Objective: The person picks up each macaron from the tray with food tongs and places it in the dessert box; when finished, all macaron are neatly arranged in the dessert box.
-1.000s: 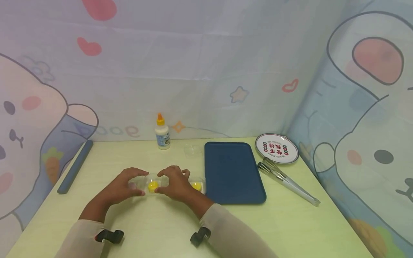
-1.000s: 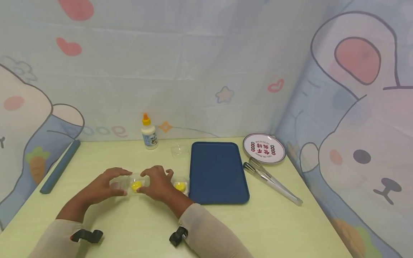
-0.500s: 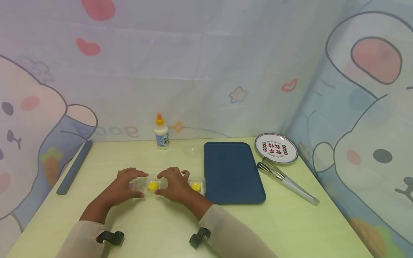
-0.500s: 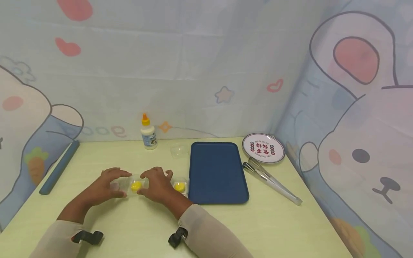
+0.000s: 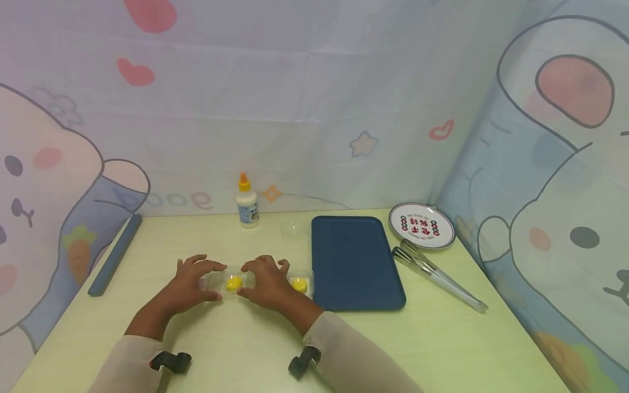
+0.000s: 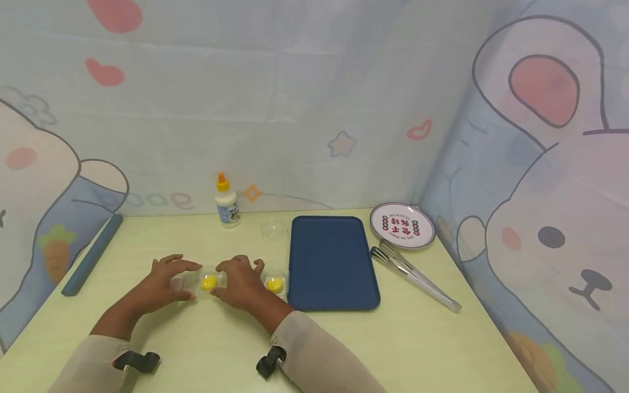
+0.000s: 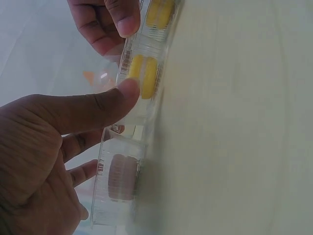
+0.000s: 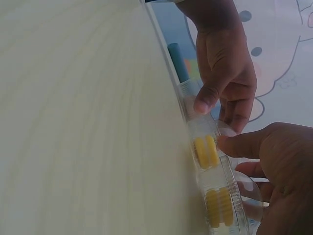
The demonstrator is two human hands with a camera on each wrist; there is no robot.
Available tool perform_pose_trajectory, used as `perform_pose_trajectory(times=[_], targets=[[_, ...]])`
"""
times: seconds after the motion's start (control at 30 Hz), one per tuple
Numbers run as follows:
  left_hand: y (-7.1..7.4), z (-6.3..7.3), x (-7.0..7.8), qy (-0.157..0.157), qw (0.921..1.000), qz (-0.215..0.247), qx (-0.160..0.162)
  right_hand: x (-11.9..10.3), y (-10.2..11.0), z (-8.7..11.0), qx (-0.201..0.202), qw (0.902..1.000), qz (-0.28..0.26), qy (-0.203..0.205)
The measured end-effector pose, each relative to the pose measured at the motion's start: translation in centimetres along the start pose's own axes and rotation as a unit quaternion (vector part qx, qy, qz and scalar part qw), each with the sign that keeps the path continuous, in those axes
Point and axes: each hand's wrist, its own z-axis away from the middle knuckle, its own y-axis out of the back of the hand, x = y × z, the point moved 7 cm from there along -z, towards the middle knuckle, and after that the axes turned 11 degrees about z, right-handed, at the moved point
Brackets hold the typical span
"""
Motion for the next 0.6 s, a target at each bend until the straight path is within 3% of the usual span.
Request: perform_pose_trajectory(times=[0.27, 0.6], targets=[[-0.03, -0.09, 0.17, -0.016, 0.9999, 0.001, -0.002, 0.24, -0.41, -0.39, -0.001, 0.9999, 0.010, -0.010], [-0.01, 0.04, 0.58, -0.013, 0.9999, -0.005, -0.008, 0.29, -0.19, -0.19, -0.009, 0.9999, 0.003, -0.013]])
